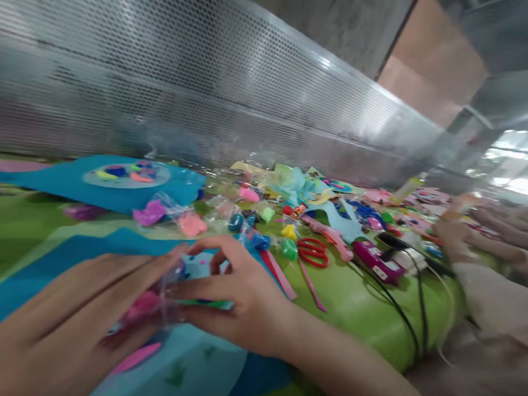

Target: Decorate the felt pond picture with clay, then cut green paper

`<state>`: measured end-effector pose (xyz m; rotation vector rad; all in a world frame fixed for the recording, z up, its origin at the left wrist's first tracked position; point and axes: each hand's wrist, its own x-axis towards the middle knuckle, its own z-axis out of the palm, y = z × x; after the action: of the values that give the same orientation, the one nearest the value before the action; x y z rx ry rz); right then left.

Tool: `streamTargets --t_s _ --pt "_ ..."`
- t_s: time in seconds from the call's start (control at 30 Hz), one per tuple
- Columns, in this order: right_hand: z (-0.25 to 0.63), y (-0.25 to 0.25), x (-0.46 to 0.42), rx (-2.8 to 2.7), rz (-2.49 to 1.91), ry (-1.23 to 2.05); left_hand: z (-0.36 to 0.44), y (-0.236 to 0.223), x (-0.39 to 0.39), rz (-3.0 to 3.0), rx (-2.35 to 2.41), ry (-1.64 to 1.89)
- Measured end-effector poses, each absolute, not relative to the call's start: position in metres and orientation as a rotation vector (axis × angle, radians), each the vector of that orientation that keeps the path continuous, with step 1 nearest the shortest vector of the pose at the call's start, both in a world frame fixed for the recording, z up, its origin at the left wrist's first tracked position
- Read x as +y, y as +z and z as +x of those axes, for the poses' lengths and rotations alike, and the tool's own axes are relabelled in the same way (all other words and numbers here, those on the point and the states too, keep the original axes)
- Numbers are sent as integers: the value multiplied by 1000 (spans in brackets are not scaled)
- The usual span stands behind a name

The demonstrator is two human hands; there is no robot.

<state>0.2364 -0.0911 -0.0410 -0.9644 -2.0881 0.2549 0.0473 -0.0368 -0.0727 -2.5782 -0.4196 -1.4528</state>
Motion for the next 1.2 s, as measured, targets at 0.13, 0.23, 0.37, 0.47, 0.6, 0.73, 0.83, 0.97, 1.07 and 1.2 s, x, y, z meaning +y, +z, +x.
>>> streamTargets --t_s 0.13,0.23,0.37,0.47,0.6,0.73,0.83,0.97,1.07,1.2 --pt "236 -38 -98 -2168 -958 337 36 -61 -45 -2596 -503 -1087" --pt "236 -37 -101 -2114 -947 305 37 -57 -52 -2567 -458 -1005" --pt "237 -39 -101 -2066 -952 261 39 -53 -56 -2561 -460 -1028" --pt "237 -41 -102 -2069 -959 267 40 -50 -58 -2605 -450 -1055" --pt "236 -42 -103 -2046 -976 234 42 -46 -60 -2622 -475 -1058" --pt "235 -42 -104 -2042 -982 204 42 -43 -63 -2618 -473 -1028" --pt "234 -41 -105 -2029 -984 195 41 -41 -65 -2614 -461 -1022" --pt "232 -38 -106 -2020 -977 226 42 -38 -67 -2568 -415 -1023" --pt "231 -37 -106 -2029 -981 251 44 -37 -68 -2528 -402 -1007" --pt "231 -38 -105 -2032 -1003 289 44 -36 -70 -2551 -424 -1011"
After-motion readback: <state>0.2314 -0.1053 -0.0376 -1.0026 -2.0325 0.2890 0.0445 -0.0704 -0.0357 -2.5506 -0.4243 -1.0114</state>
